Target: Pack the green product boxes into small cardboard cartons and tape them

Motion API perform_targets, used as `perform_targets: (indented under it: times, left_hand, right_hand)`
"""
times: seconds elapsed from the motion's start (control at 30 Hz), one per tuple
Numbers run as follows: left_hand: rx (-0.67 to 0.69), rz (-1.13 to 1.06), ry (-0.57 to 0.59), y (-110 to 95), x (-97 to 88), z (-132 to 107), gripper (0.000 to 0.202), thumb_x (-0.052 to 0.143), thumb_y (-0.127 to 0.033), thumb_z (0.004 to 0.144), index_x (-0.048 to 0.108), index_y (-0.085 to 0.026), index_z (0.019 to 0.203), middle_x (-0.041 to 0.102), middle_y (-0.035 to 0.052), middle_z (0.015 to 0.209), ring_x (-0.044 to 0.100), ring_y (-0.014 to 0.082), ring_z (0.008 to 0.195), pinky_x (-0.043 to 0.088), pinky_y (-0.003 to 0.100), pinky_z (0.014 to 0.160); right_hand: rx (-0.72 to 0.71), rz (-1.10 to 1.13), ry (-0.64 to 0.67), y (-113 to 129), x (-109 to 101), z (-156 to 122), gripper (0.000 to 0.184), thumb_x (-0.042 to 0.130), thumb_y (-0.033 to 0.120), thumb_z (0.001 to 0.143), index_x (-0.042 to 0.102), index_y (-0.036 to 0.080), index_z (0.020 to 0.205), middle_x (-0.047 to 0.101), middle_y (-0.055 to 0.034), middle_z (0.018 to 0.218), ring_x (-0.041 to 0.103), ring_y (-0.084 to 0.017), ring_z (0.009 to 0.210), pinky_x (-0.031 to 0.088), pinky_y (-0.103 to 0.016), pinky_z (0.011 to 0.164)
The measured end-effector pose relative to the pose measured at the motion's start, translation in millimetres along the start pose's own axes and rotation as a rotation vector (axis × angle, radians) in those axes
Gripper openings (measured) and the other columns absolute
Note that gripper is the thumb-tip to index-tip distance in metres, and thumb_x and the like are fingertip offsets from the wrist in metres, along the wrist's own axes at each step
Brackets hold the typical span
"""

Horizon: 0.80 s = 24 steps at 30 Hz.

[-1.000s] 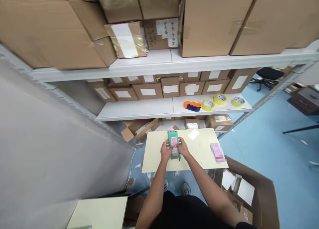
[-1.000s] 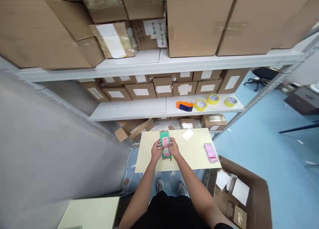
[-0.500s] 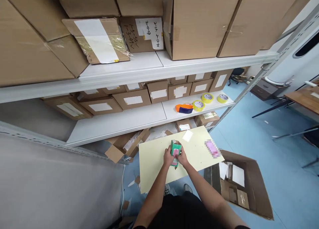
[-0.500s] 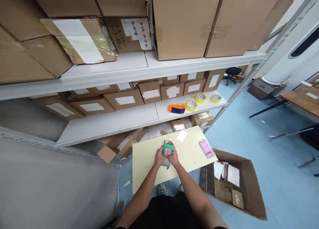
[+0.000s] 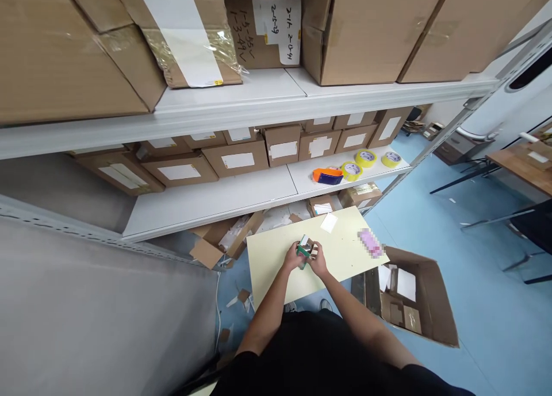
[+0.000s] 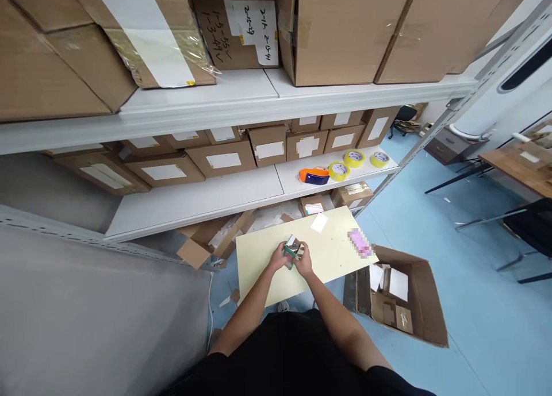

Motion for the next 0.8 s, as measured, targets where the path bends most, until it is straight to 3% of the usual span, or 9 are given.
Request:
perform_targets:
  times: [0.13, 0.3, 0.37, 0.53, 0.63, 0.8]
  left_hand:
    - [-0.008, 0.036, -0.061, -7, -16.7, -1, 0.047, 0.076, -0.02, 0.076, 0.068, -0.02, 0.122, 0.073, 0.009, 0.122, 0.07, 0.0233, 0.111, 0.054, 0.034, 0.098]
    - [0.078, 0.159, -0.181, -18, -33.6, -11, 0.07, 0.085, -0.023, 0.07, 0.064, -0.023, 0.137, 0.069, 0.0093, 0.124, 0.069, 0.0227, 0.107, 0.051, 0.035, 0.103]
    - [0.061, 0.144, -0.187, -14, -35.4, -14, 0.065, 0.081, -0.022, 0.076, 0.064, -0.024, 0.139, 0.071, 0.0088, 0.121, 0.07, 0.0226, 0.104, 0.051, 0.037, 0.104]
    - [0.14, 0.008, -0.218, -7, -43.6, -22, 0.043, 0.064, -0.023, 0.091, 0.067, -0.025, 0.134, 0.068, 0.0103, 0.136, 0.065, 0.0238, 0.126, 0.048, 0.043, 0.113]
    - [0.21, -0.015, -0.128, -7, -41.9, -24, 0.049, 0.071, -0.02, 0.083, 0.07, -0.023, 0.132, 0.063, 0.0115, 0.145, 0.057, 0.026, 0.14, 0.041, 0.044, 0.121]
    - [0.219, 0.068, 0.009, -6, -29.3, -29, 0.095, 0.085, -0.006, 0.056, 0.06, -0.023, 0.146, 0.055, 0.0141, 0.154, 0.047, 0.0334, 0.149, 0.036, 0.05, 0.126]
  right_hand:
    - [-0.037, -0.026, 0.039, 8, 4, -8, 0.07, 0.064, 0.025, 0.068, 0.048, 0.029, 0.136, 0.062, -0.0085, 0.136, 0.068, -0.025, 0.11, 0.061, -0.043, 0.091]
    - [-0.114, -0.041, 0.124, 13, 8, -12, 0.071, 0.059, 0.018, 0.064, 0.049, 0.029, 0.134, 0.063, -0.0075, 0.137, 0.067, -0.025, 0.117, 0.056, -0.046, 0.103]
    - [-0.087, -0.078, 0.151, 12, 6, -10, 0.073, 0.06, 0.017, 0.064, 0.05, 0.029, 0.136, 0.063, -0.0076, 0.14, 0.067, -0.026, 0.118, 0.055, -0.047, 0.104]
    - [-0.06, -0.126, 0.246, 17, 0, -3, 0.076, 0.063, 0.012, 0.063, 0.055, 0.029, 0.137, 0.064, -0.0068, 0.143, 0.069, -0.027, 0.116, 0.057, -0.047, 0.101]
    - [-0.06, -0.092, 0.275, 22, -2, 0, 0.079, 0.063, 0.009, 0.062, 0.057, 0.029, 0.139, 0.067, -0.0074, 0.14, 0.068, -0.027, 0.117, 0.059, -0.043, 0.097]
    - [-0.044, -0.024, 0.235, 28, -6, 3, 0.076, 0.067, 0.017, 0.069, 0.058, 0.028, 0.144, 0.063, -0.0082, 0.145, 0.066, -0.027, 0.124, 0.059, -0.043, 0.098]
Point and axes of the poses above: each hand's wrist, its own z-axis towards the middle knuckle, its own x-axis out of the palm, y = z × x, the point moved 7 cm from there along z, towards the middle knuckle
